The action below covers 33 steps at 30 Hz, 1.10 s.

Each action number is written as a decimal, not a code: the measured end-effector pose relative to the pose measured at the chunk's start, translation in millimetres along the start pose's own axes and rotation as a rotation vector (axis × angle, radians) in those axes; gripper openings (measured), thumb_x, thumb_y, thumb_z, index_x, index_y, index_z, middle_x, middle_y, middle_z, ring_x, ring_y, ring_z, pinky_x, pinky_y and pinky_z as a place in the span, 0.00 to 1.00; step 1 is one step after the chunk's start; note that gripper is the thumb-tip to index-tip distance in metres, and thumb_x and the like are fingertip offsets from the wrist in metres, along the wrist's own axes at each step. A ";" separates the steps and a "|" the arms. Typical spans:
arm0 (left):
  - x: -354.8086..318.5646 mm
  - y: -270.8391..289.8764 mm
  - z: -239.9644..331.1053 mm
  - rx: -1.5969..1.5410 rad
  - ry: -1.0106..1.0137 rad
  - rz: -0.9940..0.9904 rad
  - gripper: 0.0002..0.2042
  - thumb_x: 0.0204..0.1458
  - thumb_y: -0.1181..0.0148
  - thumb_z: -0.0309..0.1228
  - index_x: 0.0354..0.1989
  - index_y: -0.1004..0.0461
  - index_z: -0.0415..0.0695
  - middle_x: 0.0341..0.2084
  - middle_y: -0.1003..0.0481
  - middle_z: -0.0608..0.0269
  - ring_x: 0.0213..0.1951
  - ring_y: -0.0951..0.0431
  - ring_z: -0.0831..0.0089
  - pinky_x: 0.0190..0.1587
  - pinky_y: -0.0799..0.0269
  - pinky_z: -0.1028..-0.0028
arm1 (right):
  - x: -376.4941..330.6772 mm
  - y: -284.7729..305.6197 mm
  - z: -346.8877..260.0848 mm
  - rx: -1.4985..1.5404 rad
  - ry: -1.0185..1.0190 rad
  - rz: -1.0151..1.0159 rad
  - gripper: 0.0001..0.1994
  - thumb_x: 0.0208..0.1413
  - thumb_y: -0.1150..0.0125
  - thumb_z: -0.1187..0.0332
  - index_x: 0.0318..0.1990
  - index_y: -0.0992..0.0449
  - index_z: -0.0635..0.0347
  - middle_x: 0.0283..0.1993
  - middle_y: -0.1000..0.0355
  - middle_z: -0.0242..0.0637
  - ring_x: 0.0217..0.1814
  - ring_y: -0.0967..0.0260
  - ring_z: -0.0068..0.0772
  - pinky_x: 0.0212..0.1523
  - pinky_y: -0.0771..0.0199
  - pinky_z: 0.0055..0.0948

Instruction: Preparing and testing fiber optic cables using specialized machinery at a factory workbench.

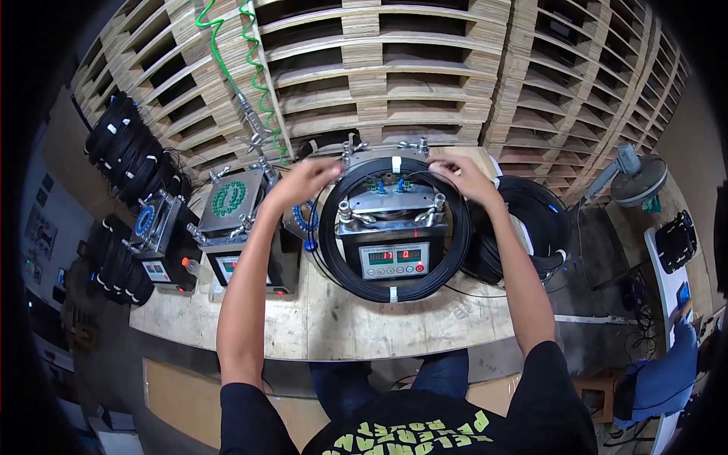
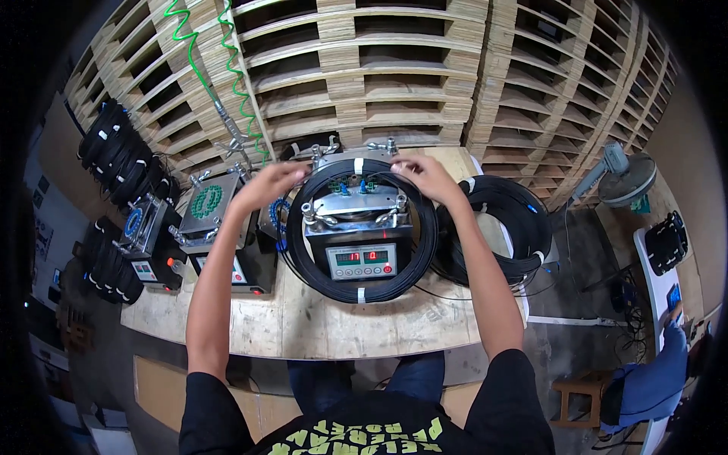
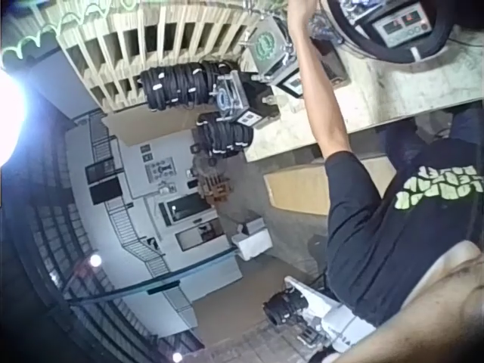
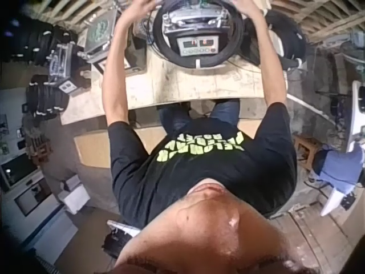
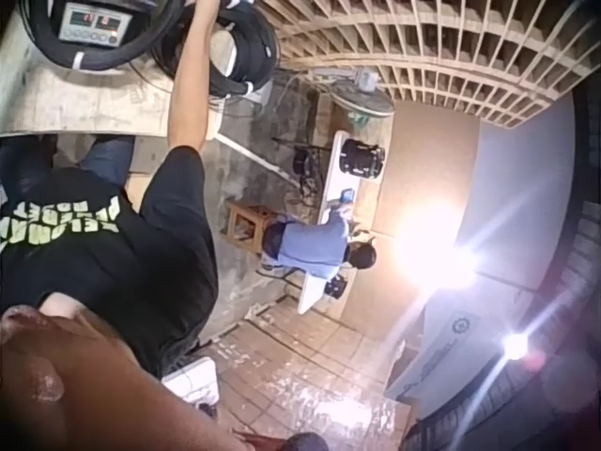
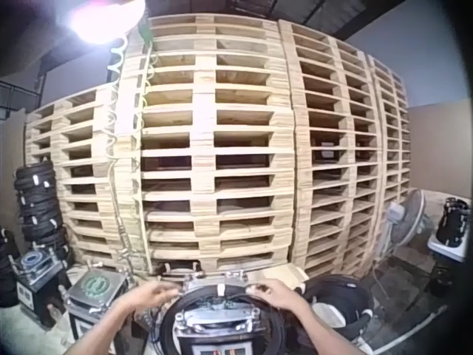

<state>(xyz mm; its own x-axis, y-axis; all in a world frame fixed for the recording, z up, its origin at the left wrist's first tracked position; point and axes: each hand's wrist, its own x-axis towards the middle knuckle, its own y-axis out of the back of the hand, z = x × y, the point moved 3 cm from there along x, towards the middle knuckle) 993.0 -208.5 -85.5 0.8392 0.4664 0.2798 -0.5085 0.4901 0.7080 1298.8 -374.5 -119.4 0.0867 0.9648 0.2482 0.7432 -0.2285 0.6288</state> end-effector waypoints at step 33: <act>-23.2 -12.1 -27.2 -0.572 0.338 0.109 0.27 0.69 0.60 0.51 0.62 0.28 0.43 0.49 0.23 0.60 0.50 0.24 0.72 0.54 0.29 0.72 | 17.7 16.9 15.6 0.205 -0.092 0.046 0.21 0.66 0.44 0.52 0.57 0.22 0.58 0.47 0.22 0.38 0.43 0.26 0.28 0.47 0.25 0.28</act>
<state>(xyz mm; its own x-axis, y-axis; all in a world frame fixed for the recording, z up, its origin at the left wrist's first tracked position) 974.4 -205.2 -118.2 0.7179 0.6946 0.0460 -0.6872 0.6966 0.2063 1323.3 -359.2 -115.9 0.1768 0.9638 0.1996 0.8553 -0.2508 0.4533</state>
